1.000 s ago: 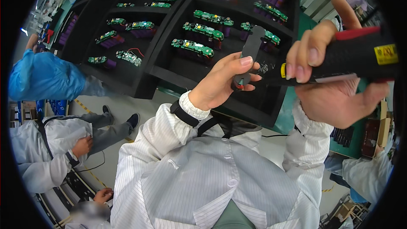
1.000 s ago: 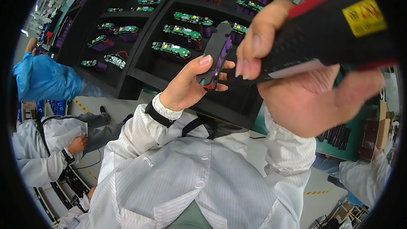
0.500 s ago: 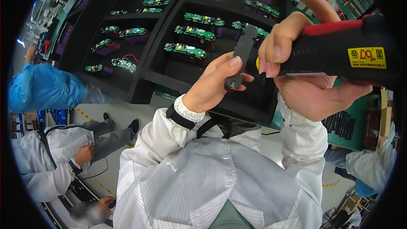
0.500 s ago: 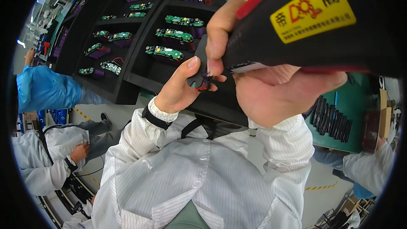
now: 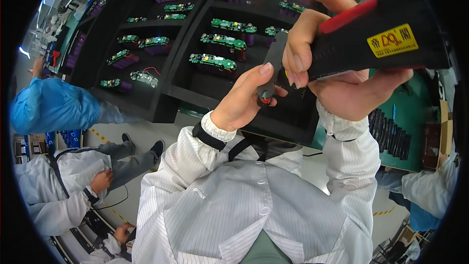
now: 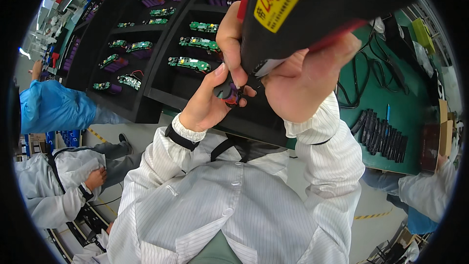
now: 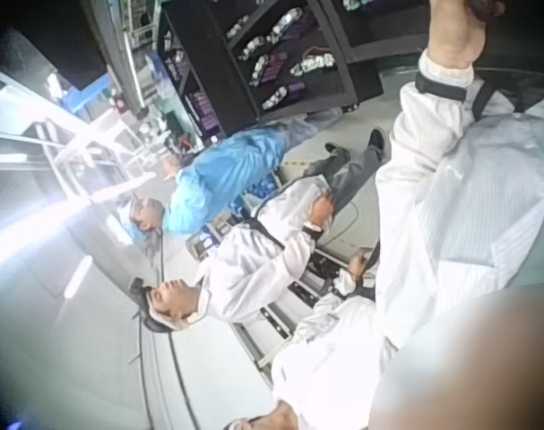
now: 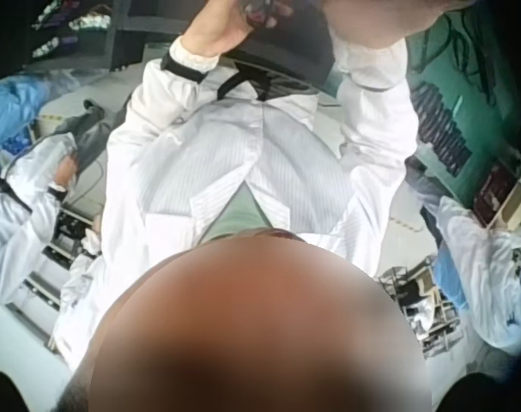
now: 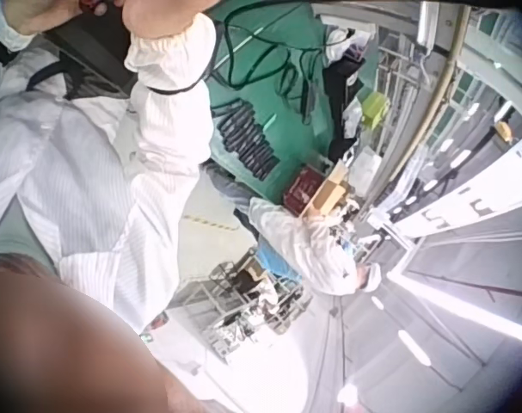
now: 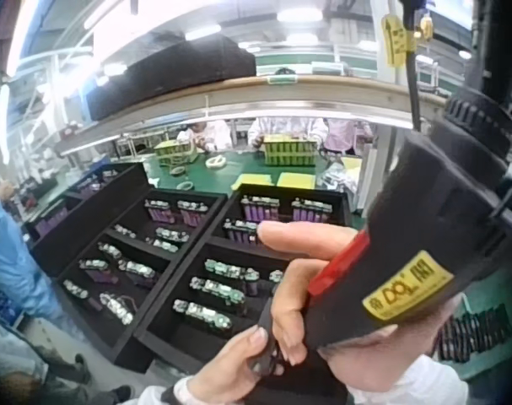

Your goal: Assembling and inspecting battery packs with circuit boards using a handheld power tool.

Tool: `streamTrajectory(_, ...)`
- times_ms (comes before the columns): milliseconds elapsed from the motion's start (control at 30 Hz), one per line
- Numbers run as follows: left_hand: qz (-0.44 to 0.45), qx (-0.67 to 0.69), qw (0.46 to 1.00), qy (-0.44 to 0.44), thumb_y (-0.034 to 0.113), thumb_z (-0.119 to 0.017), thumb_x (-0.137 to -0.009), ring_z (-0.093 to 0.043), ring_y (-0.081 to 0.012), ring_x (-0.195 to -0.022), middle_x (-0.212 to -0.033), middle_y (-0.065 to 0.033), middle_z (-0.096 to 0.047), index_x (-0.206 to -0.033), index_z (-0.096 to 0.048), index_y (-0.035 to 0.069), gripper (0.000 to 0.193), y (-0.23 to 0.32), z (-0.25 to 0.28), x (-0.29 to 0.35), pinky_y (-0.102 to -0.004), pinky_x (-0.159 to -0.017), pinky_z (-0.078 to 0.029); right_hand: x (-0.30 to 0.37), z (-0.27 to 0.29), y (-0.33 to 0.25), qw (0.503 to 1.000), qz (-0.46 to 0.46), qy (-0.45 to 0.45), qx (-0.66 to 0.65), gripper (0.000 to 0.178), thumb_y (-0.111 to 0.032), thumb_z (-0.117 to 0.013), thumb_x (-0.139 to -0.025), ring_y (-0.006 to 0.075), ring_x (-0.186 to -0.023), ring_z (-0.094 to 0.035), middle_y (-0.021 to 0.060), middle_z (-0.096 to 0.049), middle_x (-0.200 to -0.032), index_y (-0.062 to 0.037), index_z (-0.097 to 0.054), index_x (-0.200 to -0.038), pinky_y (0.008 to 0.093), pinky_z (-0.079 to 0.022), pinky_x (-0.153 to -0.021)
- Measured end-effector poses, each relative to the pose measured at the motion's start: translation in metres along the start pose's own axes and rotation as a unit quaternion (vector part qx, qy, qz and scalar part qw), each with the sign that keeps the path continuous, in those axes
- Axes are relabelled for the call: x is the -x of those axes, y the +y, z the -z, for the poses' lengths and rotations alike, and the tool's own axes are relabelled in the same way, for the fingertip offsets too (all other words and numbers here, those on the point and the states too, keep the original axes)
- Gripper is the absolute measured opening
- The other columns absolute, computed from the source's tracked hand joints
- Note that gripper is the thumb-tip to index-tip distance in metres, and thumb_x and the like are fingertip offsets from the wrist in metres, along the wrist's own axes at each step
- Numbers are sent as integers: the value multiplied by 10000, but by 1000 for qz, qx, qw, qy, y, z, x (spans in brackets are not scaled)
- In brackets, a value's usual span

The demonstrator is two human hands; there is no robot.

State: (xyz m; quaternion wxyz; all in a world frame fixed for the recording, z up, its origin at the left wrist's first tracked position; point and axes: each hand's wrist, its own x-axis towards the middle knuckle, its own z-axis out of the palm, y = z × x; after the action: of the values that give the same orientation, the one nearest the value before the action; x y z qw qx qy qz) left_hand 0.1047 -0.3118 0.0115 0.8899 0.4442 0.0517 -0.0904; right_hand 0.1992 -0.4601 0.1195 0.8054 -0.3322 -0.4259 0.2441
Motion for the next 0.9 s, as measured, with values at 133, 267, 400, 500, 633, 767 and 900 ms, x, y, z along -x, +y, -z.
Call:
streamTrajectory(133, -1, 4, 1000, 3, 516, -616, -969, -615, -158, -974, -1119, -19, -614, -1189, -617, 95, 475, 0, -1, 1, -302, -775, -464, 2, -3, 8, 989, -16, 147, -15, 1128, -869, -97, -832, 193, -516, -525, 173, -560, -675, 61, -507, -1320, 318, -440, -457)
streamTrajectory(267, -1, 0, 1000, 2, 507, -624, -966, -620, -157, -953, -1106, -19, -616, -1172, -622, 91, 464, 0, -1, 1, -296, -761, -466, 5, -1, 5, 988, -9, 100, -116, 1377, -1006, -346, -705, 245, -570, -598, 200, -630, -700, 187, -437, -1386, 340, -523, -563)
streamTrajectory(400, 5, 21, 1000, 15, 505, -632, -963, -622, -156, -949, -1103, -21, -620, -1163, -629, 86, 464, 2, -6, -1, -290, -748, -468, 5, -7, -1, 993, 20, 75, -92, 1388, -1011, -342, -700, 240, -573, -599, 198, -632, -706, 196, -438, -1378, 330, -517, -559)
streamTrajectory(500, 3, 27, 1000, 13, 503, -633, -964, -623, -155, -949, -1101, -21, -622, -1164, -631, 85, 464, 1, -6, 0, -290, -745, -468, 5, -10, -2, 984, -25, 133, -118, 1380, -1009, -339, -706, 237, -583, -600, 198, -633, -706, 198, -447, -1368, 328, -513, -563)
streamTrajectory(633, 2, 30, 999, 17, 497, -630, -969, -623, -153, -950, -1079, -19, -625, -1163, -630, 86, 455, 0, -4, 0, -290, -742, -466, 5, -8, 6, 994, 33, 106, -20, 1353, -990, -329, -732, 192, -522, -567, 146, -602, -697, 193, -395, -1385, 304, -490, -497)
streamTrajectory(767, -10, 9, 1000, 18, 499, -633, -967, -624, -154, -952, -1067, -18, -626, -1157, -630, 87, 453, -1, -3, 0, -292, -740, -464, 4, -8, 6, 992, 30, 97, 80, 1405, -1016, -350, -692, 155, -501, -524, 82, -556, -687, 181, -326, -1427, 299, -458, -471)
streamTrajectory(900, -7, 21, 1000, 11, 512, -629, -968, -622, -154, -947, -1067, -15, -626, -1156, -626, 87, 465, 0, -4, -1, -296, -745, -470, 4, 1, 7, 995, 83, 19, 45, 1157, -892, -57, -808, 210, -502, -494, 175, -552, -690, 58, -510, -1290, 309, -410, -461)
